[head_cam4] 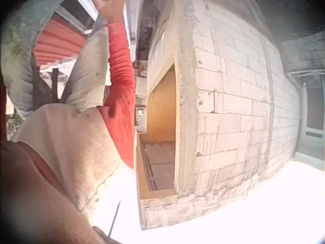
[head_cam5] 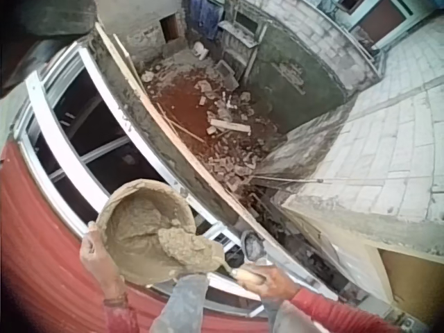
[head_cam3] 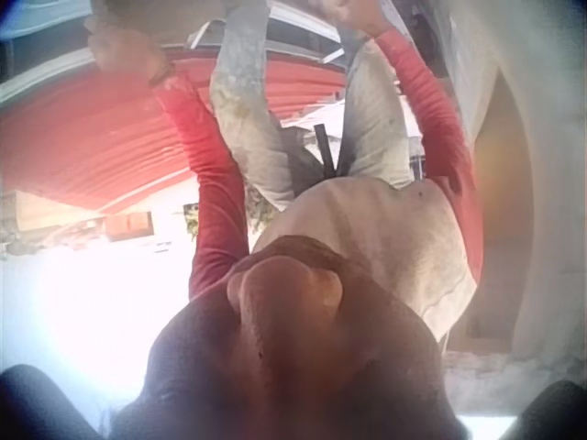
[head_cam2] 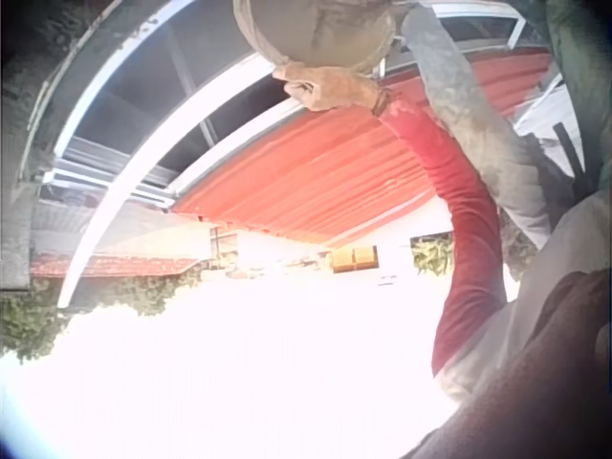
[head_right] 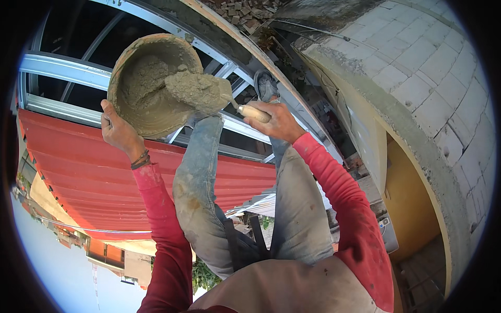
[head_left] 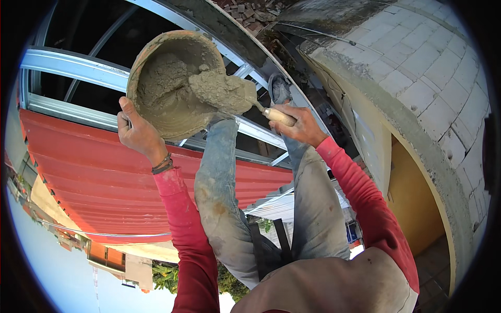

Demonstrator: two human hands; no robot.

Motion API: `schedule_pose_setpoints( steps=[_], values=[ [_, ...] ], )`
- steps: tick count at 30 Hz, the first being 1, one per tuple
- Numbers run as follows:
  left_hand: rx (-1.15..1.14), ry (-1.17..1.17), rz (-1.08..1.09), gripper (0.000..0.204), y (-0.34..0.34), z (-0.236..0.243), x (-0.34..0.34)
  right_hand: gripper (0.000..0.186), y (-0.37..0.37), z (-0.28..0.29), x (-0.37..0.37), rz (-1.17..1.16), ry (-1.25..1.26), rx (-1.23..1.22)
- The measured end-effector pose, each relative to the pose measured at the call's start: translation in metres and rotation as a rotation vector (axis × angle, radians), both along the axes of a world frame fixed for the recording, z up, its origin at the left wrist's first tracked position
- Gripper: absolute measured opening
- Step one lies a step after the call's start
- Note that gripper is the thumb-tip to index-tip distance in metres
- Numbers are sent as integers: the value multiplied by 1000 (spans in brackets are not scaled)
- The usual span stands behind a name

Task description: The person scoops cement from a mortar pan with a trowel and applies it to the top edge of a window frame. They smooth the cement along the frame and then place a white foam insulation strip into the wet cement.

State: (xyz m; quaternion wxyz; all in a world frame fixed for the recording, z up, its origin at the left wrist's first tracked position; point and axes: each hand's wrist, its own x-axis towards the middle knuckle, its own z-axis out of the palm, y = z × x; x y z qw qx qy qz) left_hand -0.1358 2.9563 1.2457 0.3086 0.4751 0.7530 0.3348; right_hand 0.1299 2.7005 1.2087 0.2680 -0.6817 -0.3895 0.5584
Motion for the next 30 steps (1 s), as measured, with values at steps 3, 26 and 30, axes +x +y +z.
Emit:
schedule_pose_setpoints(
  steps=[3,26,30],
  values=[
    [10,73,-5,68,3,-1,0,44,-37,0,25,-63,-179,-60],
    [52,144,-416,62,9,11,21,61,44,94,-31,154,-458,-110],
    [137,138,-530,59,3,31,48,59,99,36,-59,289,-732,153]
  ],
)
